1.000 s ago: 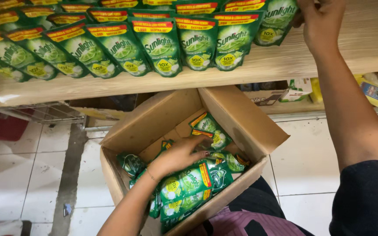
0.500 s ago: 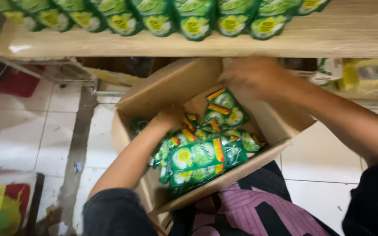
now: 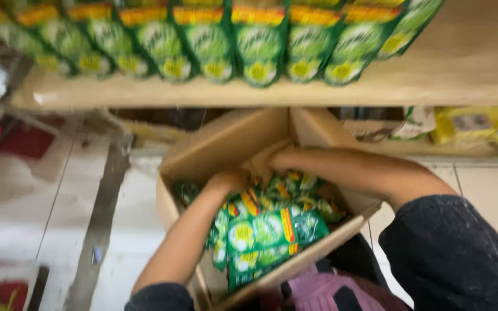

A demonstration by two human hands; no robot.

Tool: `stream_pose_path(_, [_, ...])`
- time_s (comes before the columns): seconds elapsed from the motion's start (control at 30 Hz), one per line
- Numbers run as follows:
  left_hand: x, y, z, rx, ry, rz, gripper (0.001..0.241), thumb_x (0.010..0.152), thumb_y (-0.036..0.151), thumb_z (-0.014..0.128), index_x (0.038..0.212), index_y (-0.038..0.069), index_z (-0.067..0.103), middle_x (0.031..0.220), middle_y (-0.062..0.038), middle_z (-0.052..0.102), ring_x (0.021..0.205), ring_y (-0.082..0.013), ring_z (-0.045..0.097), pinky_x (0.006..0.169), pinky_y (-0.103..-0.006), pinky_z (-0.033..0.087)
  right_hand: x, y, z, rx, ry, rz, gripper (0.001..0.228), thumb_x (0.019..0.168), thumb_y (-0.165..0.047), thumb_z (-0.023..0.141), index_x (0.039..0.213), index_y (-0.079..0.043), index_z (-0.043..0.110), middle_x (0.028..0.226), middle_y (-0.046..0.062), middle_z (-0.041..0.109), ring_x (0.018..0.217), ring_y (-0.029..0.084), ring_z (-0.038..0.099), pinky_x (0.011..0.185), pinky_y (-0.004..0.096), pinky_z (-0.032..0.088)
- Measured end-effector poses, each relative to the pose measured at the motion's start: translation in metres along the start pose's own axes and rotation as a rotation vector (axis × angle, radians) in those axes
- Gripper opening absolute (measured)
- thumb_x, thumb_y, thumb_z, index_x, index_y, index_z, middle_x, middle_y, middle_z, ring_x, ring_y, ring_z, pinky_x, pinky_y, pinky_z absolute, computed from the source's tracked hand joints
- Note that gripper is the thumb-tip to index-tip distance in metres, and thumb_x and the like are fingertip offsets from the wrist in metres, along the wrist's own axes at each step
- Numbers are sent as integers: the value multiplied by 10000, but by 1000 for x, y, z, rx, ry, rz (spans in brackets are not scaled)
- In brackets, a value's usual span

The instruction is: The person takes dish soap pouches out of a cardboard box and places them onto a wooden shelf.

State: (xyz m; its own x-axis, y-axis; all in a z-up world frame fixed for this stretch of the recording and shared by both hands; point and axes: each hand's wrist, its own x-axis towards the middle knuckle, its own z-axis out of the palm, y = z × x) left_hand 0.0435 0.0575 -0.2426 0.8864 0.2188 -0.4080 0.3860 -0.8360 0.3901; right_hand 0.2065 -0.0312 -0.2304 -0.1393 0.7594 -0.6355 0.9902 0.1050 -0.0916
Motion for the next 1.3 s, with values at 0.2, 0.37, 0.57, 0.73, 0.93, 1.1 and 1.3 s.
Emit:
stream_pose_path(0.2, [-47, 57, -65, -556, 243, 160, 846, 717, 377, 814, 1412, 18, 491, 973, -218, 746, 894, -286, 754, 833, -386, 574, -89, -13, -58, 66, 307, -70, 285, 766, -203, 788, 1044, -142, 782, 1006, 154, 756, 904, 349, 716, 811, 479, 568])
stream_pose_path(0.37, [-64, 78, -98, -700, 285, 343, 522, 895, 313, 786, 1299, 12, 651, 1084, -110, 752, 953, -156, 693, 870, -342, 573, -181, 7, -97, 504, 809, -54, 221, 880, -248, 759, 1019, -77, 743, 881, 150, 748, 788, 304, 708, 724, 440, 531])
stream_pose_path(0.57, [-80, 121, -104, -1075, 138, 428, 352, 1012, 276, 713, 1257, 23, 691, 1143, -86, 748, 973, -116, 668, 851, -326, 580, -221, -3, -127, 1071, 1158, -255, 250, 979, -176, 743, 1193, -59, 688, 1046, 57, 718, 982, 153, 685, 888, 332, 555])
stream_pose_path(0.73, [-105, 121, -105, -1598, 298, 310, 364, 1032, 291, 677, 1303, 53, 634, 1182, -97, 735, 1039, -177, 703, 867, -328, 600, -242, -20, -104, 1191, 1308, -315, 619, 963, -246, 757, 1485, -143, 441, 1328, 26, 555, 1127, 119, 576, 987, 279, 481])
stream_pose_path(0.93, [-118, 122, -112, -1936, 394, 201, 389, 1017, 294, 637, 1339, 105, 531, 1205, -83, 692, 1030, -220, 721, 796, -434, 646, -236, -49, -99, 656, 1039, -294, 663, 845, -195, 818, 1448, -105, 556, 1246, 103, 614, 1127, 234, 575, 957, 371, 477])
stream_pose_path(1.1, [-108, 127, -94, -1900, 395, 179, 449, 1008, 299, 638, 1376, 110, 464, 1251, -72, 653, 1069, -208, 699, 808, -440, 656, -223, -51, -90, 763, 1060, -324, 521, 905, -138, 785, 1385, -74, 593, 1306, 121, 643, 1249, 259, 615, 1074, 380, 475])
stream_pose_path(1.3, [-111, 130, -98, -1824, 241, 234, 536, 1021, 364, 624, 1439, 79, 448, 1292, -83, 639, 1085, -216, 679, 882, -423, 621, -212, -43, -73, 863, 974, -327, 407, 903, -110, 747, 1287, -41, 634, 1237, 102, 690, 1173, 223, 669, 1004, 344, 503])
